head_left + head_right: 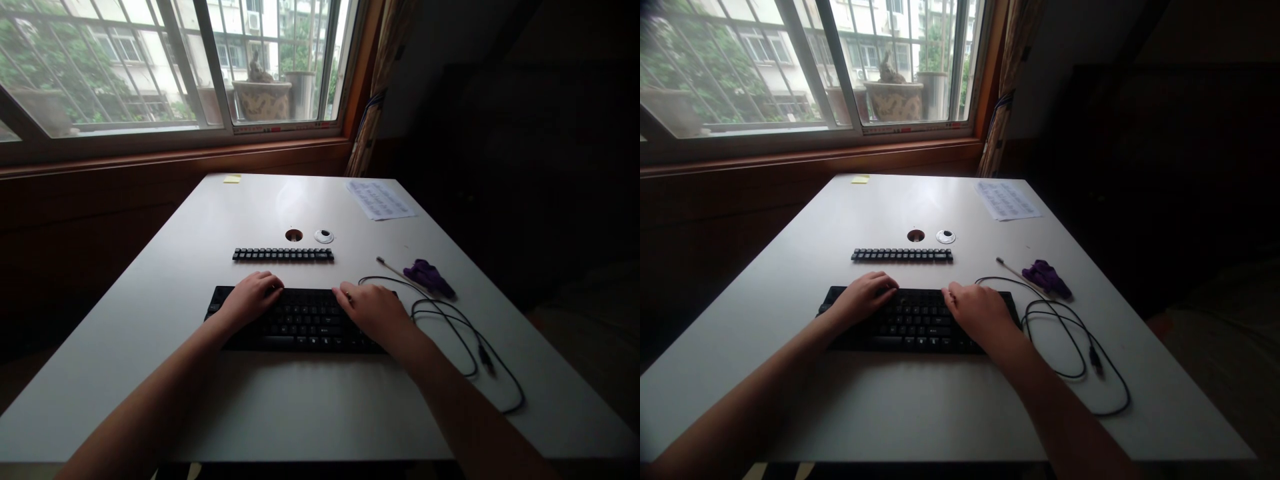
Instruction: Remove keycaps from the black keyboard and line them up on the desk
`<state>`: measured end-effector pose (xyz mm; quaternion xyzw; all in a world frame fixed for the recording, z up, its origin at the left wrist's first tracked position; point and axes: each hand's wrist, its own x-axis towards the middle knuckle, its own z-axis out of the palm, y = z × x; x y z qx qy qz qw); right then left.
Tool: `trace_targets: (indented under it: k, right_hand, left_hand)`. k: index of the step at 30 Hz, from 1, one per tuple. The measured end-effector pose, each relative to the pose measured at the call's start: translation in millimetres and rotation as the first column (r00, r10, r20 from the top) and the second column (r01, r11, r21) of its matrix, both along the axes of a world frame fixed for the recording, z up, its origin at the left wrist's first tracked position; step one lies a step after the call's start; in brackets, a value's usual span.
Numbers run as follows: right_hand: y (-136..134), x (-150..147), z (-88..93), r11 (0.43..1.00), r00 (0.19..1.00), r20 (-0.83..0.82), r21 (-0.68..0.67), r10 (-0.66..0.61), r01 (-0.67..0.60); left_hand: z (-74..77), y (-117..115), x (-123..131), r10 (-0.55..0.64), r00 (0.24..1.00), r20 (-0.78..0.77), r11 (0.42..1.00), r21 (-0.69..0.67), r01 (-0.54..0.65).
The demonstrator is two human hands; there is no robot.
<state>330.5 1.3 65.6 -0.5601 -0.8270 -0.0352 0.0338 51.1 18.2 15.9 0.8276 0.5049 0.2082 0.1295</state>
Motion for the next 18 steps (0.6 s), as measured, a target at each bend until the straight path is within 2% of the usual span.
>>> trace_targets:
  k: [2, 4, 7, 10, 12, 14, 18]
  right_hand:
    - [-2, -5, 1.0, 1.0, 1.0, 0.026, 0.005, -0.006, 0.006]
    - [1, -4, 2.4, 0.998, 0.998, -0.007, -0.004, -0.067, 0.067]
    - [12, 9, 3.7, 0.98, 0.968, -0.181, -0.131, -0.173, 0.151]
    - [24, 30, 0.3, 0.928, 0.862, -0.446, -0.367, -0.241, 0.069]
    - [28, 40, -4.6, 0.895, 0.759, -0.586, -0.446, -0.283, -0.011]
    - [30, 47, -9.9, 0.886, 0.693, -0.658, -0.46, -0.295, -0.06]
    - [31, 47, -16.2, 0.902, 0.654, -0.701, -0.428, -0.285, -0.066]
  left_hand:
    - [0.1, 0, 0, 0.003, 1.0, 0.0, 1.0, -0.001, -0.003]
    - [0.1, 0, 0, 0.002, 1.0, 0.001, 1.0, 0.002, -0.002]
    - [-0.5, 0, 0, -0.002, 1.0, -0.001, 1.0, 0.012, 0.002]
    - [-1.1, 0, 0, -0.003, 1.0, -0.005, 1.0, 0.021, 0.004]
    - [-1.1, 0, 0, -0.004, 1.0, -0.006, 1.0, 0.026, 0.004]
    - [-1.0, 0, 0, -0.006, 1.0, -0.008, 1.0, 0.027, 0.006]
    - [-0.9, -1, 0, -0.005, 1.0, -0.013, 1.0, 0.025, 0.006]
